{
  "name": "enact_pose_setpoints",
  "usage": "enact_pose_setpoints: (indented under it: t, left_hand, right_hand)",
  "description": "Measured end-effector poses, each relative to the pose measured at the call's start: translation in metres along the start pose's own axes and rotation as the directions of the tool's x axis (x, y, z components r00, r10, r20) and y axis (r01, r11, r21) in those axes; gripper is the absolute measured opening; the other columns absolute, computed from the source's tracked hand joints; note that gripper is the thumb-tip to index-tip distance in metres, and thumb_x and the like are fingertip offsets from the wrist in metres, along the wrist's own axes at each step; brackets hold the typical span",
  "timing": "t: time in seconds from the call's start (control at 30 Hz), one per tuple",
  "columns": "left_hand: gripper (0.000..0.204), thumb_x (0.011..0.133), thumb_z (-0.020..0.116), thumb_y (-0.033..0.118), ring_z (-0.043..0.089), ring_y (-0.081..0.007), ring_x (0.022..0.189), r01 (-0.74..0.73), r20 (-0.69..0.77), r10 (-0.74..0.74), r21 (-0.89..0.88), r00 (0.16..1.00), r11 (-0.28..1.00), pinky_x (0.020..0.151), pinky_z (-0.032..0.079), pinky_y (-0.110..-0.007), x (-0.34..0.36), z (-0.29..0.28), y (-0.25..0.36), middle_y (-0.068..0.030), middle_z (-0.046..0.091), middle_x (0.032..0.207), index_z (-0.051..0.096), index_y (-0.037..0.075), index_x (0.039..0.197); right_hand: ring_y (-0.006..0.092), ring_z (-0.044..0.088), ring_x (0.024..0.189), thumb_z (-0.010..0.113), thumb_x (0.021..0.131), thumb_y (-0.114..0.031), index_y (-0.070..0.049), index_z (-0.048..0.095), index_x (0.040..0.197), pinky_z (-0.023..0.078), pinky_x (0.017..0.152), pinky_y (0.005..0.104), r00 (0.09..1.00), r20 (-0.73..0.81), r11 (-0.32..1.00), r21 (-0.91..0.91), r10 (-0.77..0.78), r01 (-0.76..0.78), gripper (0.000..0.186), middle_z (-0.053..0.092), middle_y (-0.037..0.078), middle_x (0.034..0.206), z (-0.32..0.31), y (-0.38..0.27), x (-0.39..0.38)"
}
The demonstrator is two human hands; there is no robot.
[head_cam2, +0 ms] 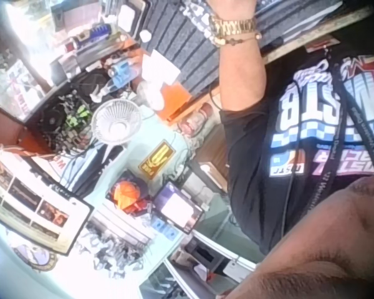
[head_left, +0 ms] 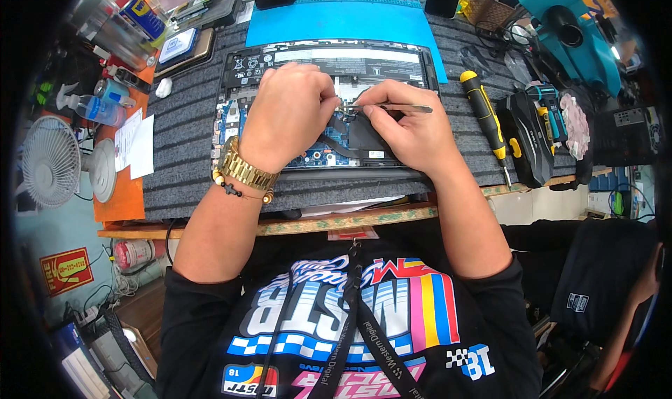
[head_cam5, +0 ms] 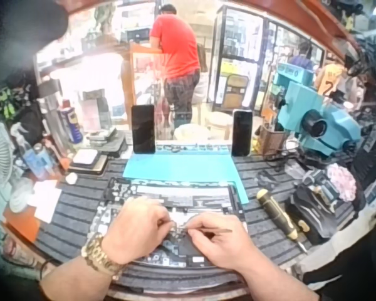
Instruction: The person works on the internal components of a laptop, using tweezers to manipulate small connectors and cables on the motherboard.
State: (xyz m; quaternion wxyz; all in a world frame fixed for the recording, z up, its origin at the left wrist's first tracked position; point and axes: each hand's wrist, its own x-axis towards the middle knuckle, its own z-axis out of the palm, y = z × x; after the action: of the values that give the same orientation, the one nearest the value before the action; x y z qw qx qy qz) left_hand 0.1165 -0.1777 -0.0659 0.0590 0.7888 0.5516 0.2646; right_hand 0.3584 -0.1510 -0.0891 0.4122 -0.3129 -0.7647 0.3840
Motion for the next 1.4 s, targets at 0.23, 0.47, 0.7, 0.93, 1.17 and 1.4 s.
enact_pose_setpoints:
  t: [0.23,0.47,0.7,0.93,1.17,1.4]
  left_hand:
    - [0.013,0.091,0.093,0.012,0.078,-0.0352,0.091,-0.05,-0.066,0.049,-0.015,0.997,0.999,0.084,0.06,-0.048,0.001,0.0,0.0,-0.012,0.079,0.087,0.083,0.004,0.087]
    - [0.014,0.089,0.094,0.011,0.079,-0.0356,0.087,-0.082,-0.105,0.08,-0.011,0.991,0.997,0.082,0.062,-0.047,0.0,0.002,-0.002,-0.0134,0.081,0.086,0.084,0.002,0.087]
    - [0.014,0.09,0.094,0.012,0.078,-0.0356,0.088,-0.081,-0.1,0.081,0.005,0.992,0.997,0.082,0.062,-0.047,-0.001,0.001,-0.001,-0.013,0.081,0.086,0.084,0.003,0.087]
    - [0.014,0.089,0.094,0.012,0.078,-0.0355,0.087,-0.076,-0.094,0.076,0.0,0.993,0.997,0.081,0.061,-0.047,0.0,0.001,-0.001,-0.0131,0.08,0.086,0.083,0.003,0.087]
    - [0.015,0.089,0.095,0.012,0.078,-0.0352,0.088,-0.081,-0.099,0.08,-0.003,0.992,0.997,0.081,0.061,-0.047,-0.001,0.0,0.0,-0.0133,0.08,0.086,0.083,0.003,0.087]
    - [0.016,0.09,0.092,0.016,0.076,-0.0376,0.095,-0.045,-0.061,0.047,0.041,0.997,0.998,0.087,0.057,-0.051,-0.005,0.003,-0.004,-0.0133,0.078,0.089,0.081,0.006,0.086]
  right_hand:
    - [0.0099,0.075,0.089,0.077,0.105,-0.003,0.003,0.081,0.112,0.061,0.081,0.0299,0.996,-0.01,0.994,0.059,0.094,-0.093,0.01,0.083,0.007,0.097,-0.001,-0.003,-0.003]
    - [0.0103,0.077,0.095,0.078,0.105,-0.002,0.004,0.082,0.112,0.062,0.086,0.0295,0.993,0.019,0.992,0.043,0.116,-0.117,0.01,0.084,0.007,0.102,-0.003,-0.006,-0.004]
    - [0.0097,0.076,0.091,0.077,0.105,-0.001,0.005,0.081,0.111,0.061,0.082,0.029,0.998,0.023,0.996,0.066,0.067,-0.068,0.009,0.084,0.007,0.099,-0.001,-0.003,-0.003]
    - [0.0092,0.076,0.093,0.077,0.106,-0.002,0.004,0.081,0.113,0.061,0.082,0.0286,0.996,-0.005,0.993,0.073,0.092,-0.091,0.01,0.084,0.007,0.1,-0.002,-0.004,-0.004]
    - [0.0109,0.077,0.102,0.077,0.107,0.001,0.003,0.082,0.116,0.063,0.094,0.0296,0.987,0.054,0.988,0.028,0.151,-0.152,0.011,0.085,0.007,0.109,-0.004,-0.006,-0.003]
    - [0.01,0.076,0.102,0.077,0.107,0.002,0.003,0.081,0.118,0.063,0.09,0.029,0.994,0.028,0.986,0.125,0.109,-0.111,0.012,0.083,0.006,0.107,0.004,0.007,-0.007]
